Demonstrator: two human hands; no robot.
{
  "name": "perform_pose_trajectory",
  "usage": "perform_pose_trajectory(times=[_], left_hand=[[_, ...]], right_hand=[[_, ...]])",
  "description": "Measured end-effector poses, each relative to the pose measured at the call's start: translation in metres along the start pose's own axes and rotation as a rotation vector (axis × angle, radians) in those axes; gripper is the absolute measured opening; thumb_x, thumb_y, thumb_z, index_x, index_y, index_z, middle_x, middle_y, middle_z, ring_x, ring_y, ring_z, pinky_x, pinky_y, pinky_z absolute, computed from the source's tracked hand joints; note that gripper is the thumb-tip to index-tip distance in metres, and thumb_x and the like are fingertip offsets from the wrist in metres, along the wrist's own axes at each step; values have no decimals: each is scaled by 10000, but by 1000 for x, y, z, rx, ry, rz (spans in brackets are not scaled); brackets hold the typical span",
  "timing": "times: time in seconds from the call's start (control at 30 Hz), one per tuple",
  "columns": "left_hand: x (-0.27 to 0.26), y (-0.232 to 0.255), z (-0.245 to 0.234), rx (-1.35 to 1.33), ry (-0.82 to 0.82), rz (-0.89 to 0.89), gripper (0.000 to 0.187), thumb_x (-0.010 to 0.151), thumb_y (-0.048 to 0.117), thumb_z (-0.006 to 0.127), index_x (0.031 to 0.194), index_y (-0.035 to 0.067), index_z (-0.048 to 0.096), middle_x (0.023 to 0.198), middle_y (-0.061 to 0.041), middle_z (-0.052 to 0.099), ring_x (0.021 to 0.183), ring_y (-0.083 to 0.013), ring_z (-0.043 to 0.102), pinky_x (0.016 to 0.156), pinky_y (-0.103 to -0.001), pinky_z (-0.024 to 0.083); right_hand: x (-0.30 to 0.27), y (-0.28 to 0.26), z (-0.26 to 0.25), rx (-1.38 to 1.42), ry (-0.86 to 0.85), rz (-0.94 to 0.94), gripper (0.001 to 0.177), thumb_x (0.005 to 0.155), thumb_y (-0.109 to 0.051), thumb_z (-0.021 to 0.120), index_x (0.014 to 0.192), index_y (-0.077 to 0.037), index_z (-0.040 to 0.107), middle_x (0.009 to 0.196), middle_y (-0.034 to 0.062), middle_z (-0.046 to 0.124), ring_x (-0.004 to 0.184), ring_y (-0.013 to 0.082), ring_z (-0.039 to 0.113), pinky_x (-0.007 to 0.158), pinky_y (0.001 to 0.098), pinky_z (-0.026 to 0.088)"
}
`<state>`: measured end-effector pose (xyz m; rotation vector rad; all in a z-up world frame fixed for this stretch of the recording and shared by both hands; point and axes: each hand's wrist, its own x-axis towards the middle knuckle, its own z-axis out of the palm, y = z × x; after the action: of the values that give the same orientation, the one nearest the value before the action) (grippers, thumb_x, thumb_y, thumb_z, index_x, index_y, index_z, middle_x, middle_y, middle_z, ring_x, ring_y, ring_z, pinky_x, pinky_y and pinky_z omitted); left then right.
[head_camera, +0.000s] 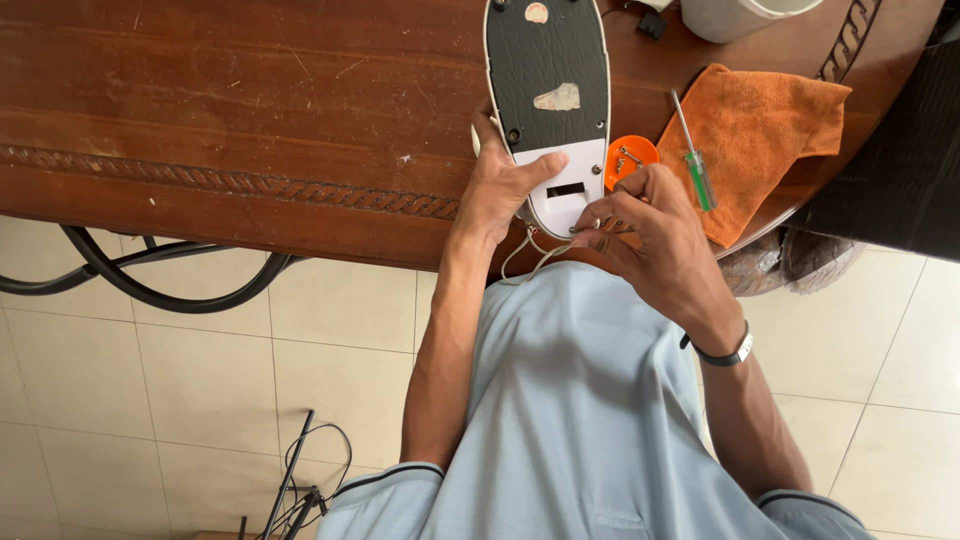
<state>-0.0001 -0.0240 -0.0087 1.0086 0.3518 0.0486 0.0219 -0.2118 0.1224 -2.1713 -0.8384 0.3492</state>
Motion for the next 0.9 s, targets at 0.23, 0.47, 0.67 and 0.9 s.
perform_pose_trajectory(times=[0.23,0.47,0.67,0.9], left_hand=[[2,-1,1,-6,-26,41,1034,790,174,860,1501,20,125,1393,-240,478,1352,-336,523,1139,-444,509],[8,1,0,-30,14,-16,1017,766,137,836,1485,24,125,1360,-238,488,1290,-321,558,1065,-436,549],[20,0,-3,-29,49,15,1015,767,119,841,1484,7,131,1379,-233,484,1288,-307,558,1031,-404,583],[26,-1,-5,-42,66,-3,978,770,109,838,1469,-26,167,1351,-249,512,1247,-314,590,999,-406,597]], right_hand=[[12,-12,-9,-154,-64,-65,139,867,-161,780,974,-98,719,960,87,518,940,271,514,849,408,429],[19,-12,-1,44,-77,-11,228,816,-209,843,941,-75,706,951,86,573,858,248,562,755,381,456],[16,-3,6,-14,90,23,158,849,-157,842,916,-54,743,893,64,628,833,254,588,758,402,443],[20,4,10,97,74,105,145,892,-165,817,930,-52,735,877,63,641,833,211,603,727,344,473]])
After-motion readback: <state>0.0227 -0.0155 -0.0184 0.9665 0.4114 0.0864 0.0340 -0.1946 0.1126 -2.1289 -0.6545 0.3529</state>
